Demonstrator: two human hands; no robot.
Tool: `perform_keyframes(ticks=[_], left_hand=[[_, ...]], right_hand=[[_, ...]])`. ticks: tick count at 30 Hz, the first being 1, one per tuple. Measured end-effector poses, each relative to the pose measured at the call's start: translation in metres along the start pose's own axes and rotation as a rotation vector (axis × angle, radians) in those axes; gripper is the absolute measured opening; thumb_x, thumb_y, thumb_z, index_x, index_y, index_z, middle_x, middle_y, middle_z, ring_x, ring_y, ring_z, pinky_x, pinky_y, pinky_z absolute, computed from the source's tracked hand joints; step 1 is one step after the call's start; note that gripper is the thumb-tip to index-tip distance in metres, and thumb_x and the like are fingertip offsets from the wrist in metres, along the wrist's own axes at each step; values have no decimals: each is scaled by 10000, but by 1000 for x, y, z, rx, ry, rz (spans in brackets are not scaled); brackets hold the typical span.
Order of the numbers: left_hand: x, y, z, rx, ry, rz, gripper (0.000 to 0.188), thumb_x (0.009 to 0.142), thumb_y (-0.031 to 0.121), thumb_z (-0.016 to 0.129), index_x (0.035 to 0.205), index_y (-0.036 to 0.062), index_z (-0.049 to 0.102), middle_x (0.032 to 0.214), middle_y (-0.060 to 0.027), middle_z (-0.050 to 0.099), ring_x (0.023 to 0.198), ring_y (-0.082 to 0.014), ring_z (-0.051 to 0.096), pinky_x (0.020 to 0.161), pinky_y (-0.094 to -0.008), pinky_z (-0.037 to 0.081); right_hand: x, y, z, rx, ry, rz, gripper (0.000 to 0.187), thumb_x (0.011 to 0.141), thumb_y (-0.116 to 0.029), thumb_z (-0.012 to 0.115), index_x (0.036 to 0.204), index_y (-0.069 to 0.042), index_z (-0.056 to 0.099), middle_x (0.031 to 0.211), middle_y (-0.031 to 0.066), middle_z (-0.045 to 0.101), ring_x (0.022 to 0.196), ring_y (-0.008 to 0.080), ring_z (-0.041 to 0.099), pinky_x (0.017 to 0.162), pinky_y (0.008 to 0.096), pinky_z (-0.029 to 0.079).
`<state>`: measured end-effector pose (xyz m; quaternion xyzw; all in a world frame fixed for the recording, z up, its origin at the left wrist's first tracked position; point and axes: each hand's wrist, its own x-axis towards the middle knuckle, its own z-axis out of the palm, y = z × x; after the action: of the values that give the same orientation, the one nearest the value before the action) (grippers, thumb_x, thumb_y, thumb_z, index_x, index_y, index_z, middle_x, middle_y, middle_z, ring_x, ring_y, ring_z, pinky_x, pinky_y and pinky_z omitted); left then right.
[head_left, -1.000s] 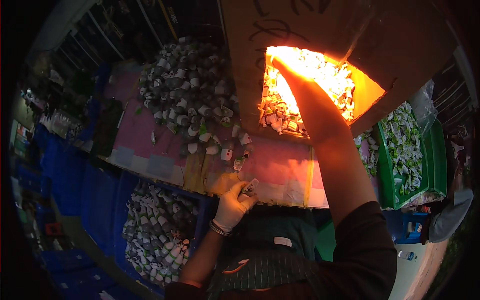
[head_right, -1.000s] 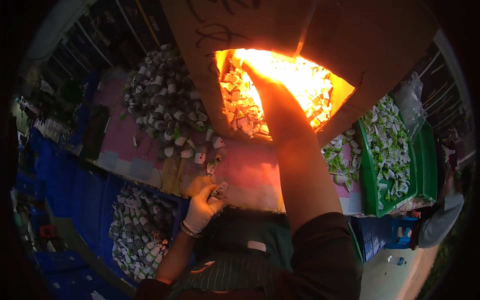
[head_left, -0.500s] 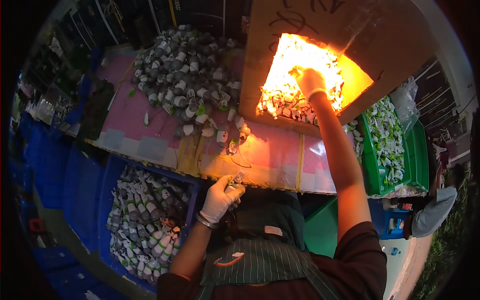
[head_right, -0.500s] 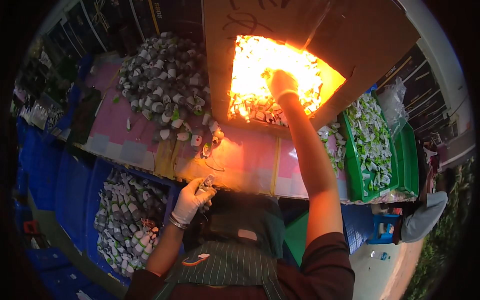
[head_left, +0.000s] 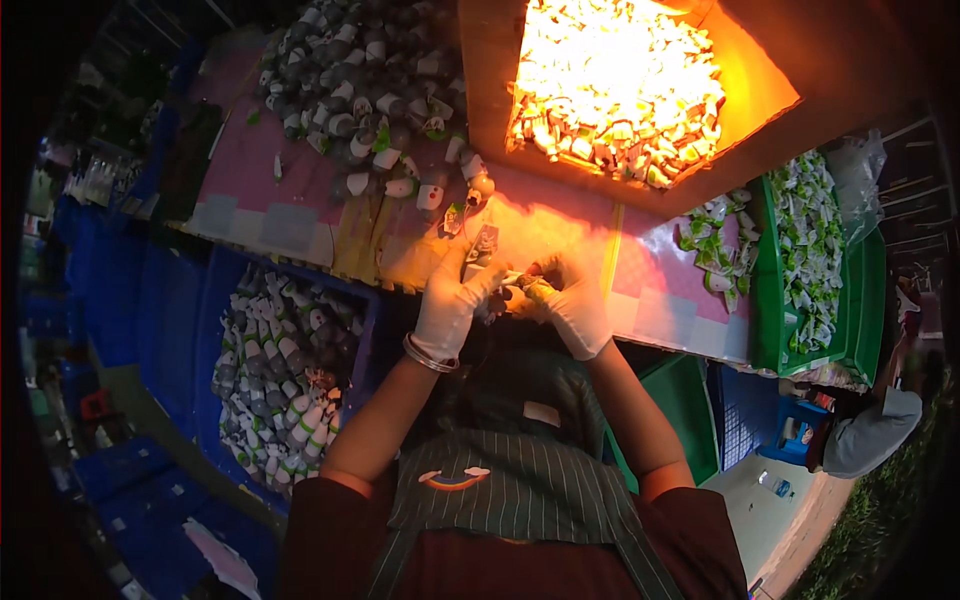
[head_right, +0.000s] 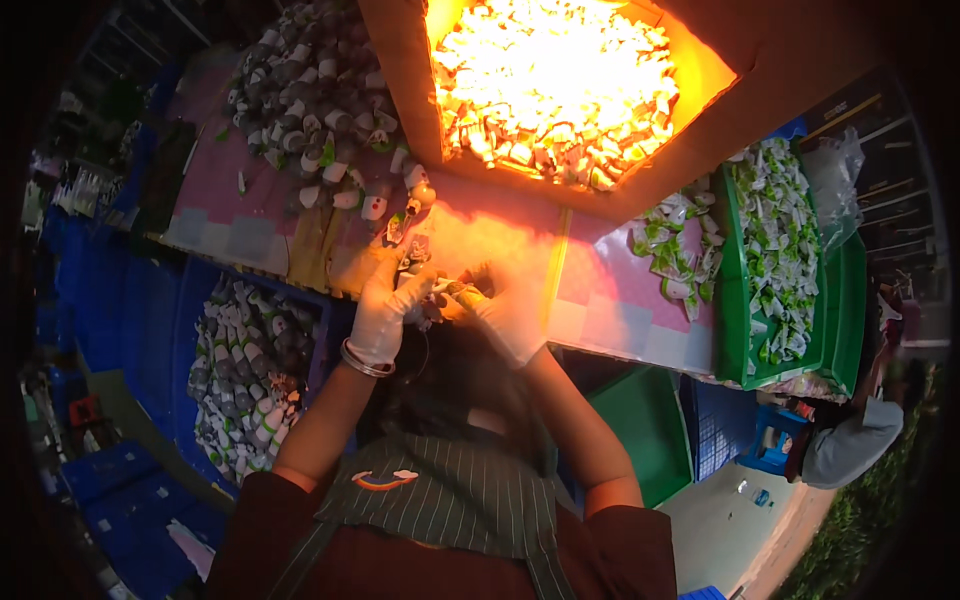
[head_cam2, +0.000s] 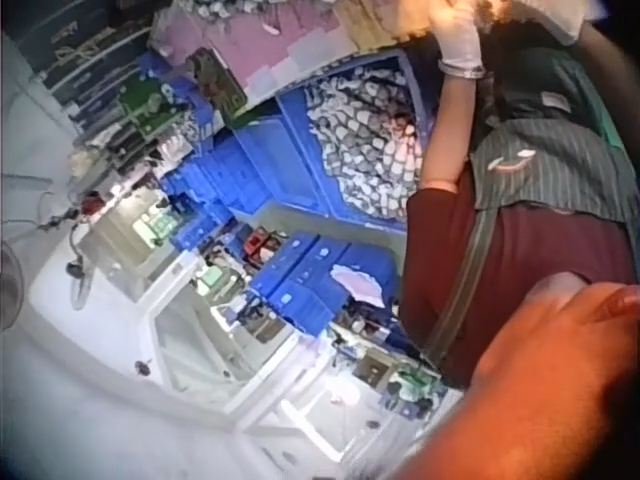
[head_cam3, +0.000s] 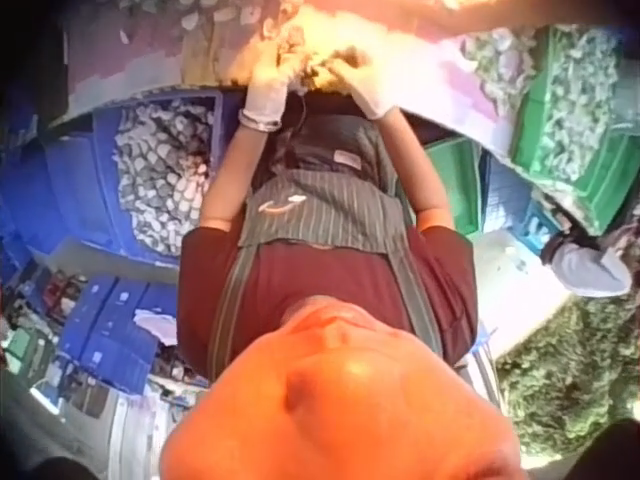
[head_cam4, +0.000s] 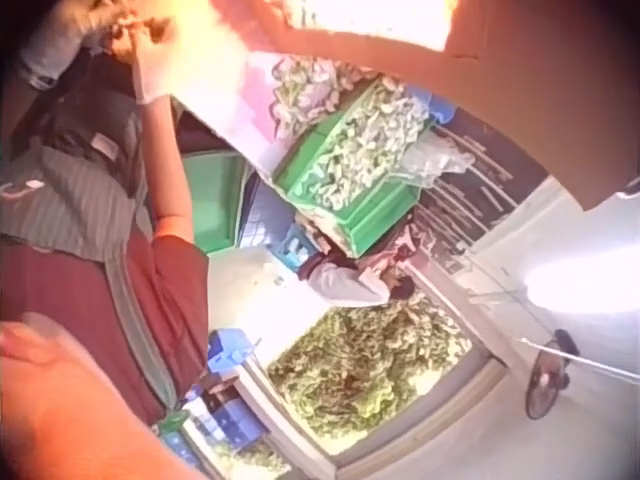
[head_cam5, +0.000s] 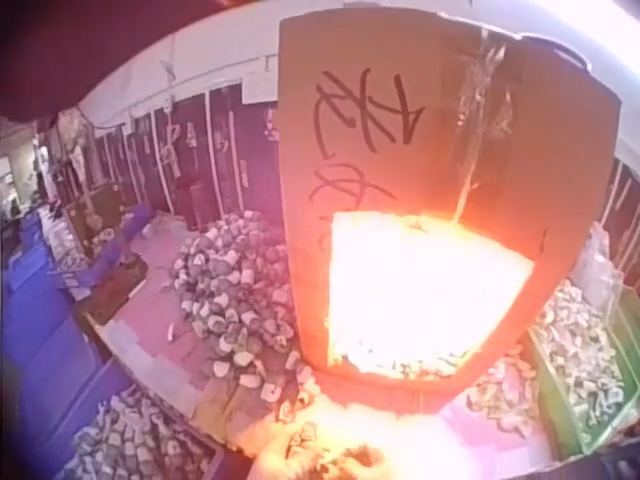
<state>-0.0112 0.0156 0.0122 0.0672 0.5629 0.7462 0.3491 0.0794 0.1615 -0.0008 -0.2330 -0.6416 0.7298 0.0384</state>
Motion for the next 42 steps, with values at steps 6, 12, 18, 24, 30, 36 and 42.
perform_keyframes(ticks=[6, 12, 18, 24, 30, 36, 42], left_hand=[[-3, -10, 3, 86, 1, -99, 369, 892, 259, 683, 1170, 58, 549, 759, -5, 621, 571, -69, 562, 473, -207, 433], [-4, -3, 2, 132, -57, -175, 382, 890, 245, 686, 1186, 60, 532, 769, -16, 618, 556, -96, 564, 467, -222, 438], [-9, -6, -7, 39, -88, -249, 407, 875, 236, 693, 1187, 50, 509, 759, -42, 617, 566, -121, 580, 494, -231, 456], [-16, 2, -2, 118, -116, -296, 430, 858, 205, 690, 1205, 37, 499, 771, -61, 616, 586, -127, 588, 537, -237, 481], [-15, 0, 0, 243, -156, -302, 433, 855, 176, 684, 1225, 45, 501, 735, -51, 604, 571, -109, 578, 525, -229, 470], [-17, 0, 7, 248, -144, -280, 404, 851, 149, 682, 1213, 52, 529, 708, -19, 586, 539, -83, 557, 474, -209, 446], [-12, 2, 11, 324, -184, -159, 384, 851, 136, 682, 1202, 52, 549, 698, 13, 575, 541, -50, 529, 475, -193, 416]], right_hand=[[-7, 4, -9, -712, 70, -628, 323, 693, 59, 696, 985, -59, 625, 791, 101, 645, 768, 228, 656, 657, 324, 519], [-10, -1, 2, -955, 118, -723, 348, 648, -14, 708, 983, -84, 644, 751, 104, 610, 725, 293, 611, 638, 385, 498], [-7, 9, -5, -600, 101, -338, 221, 786, -93, 722, 973, -36, 618, 792, 54, 624, 752, 157, 606, 655, 306, 502], [8, -20, -8, 238, -148, 9, 173, 858, -38, 593, 1016, 5, 535, 888, 70, 582, 801, 141, 583, 689, 276, 509], [7, -9, -7, 280, -129, 105, 354, 877, -172, 639, 1151, 10, 506, 913, 85, 595, 818, 151, 597, 667, 267, 520], [0, -16, 2, 370, -82, 117, 456, 865, -187, 650, 1239, -29, 441, 991, 114, 610, 828, 151, 609, 647, 263, 523], [-3, -19, -8, 350, -50, 51, 372, 867, -107, 613, 1193, -31, 450, 1009, 143, 627, 828, 155, 615, 619, 255, 504]])
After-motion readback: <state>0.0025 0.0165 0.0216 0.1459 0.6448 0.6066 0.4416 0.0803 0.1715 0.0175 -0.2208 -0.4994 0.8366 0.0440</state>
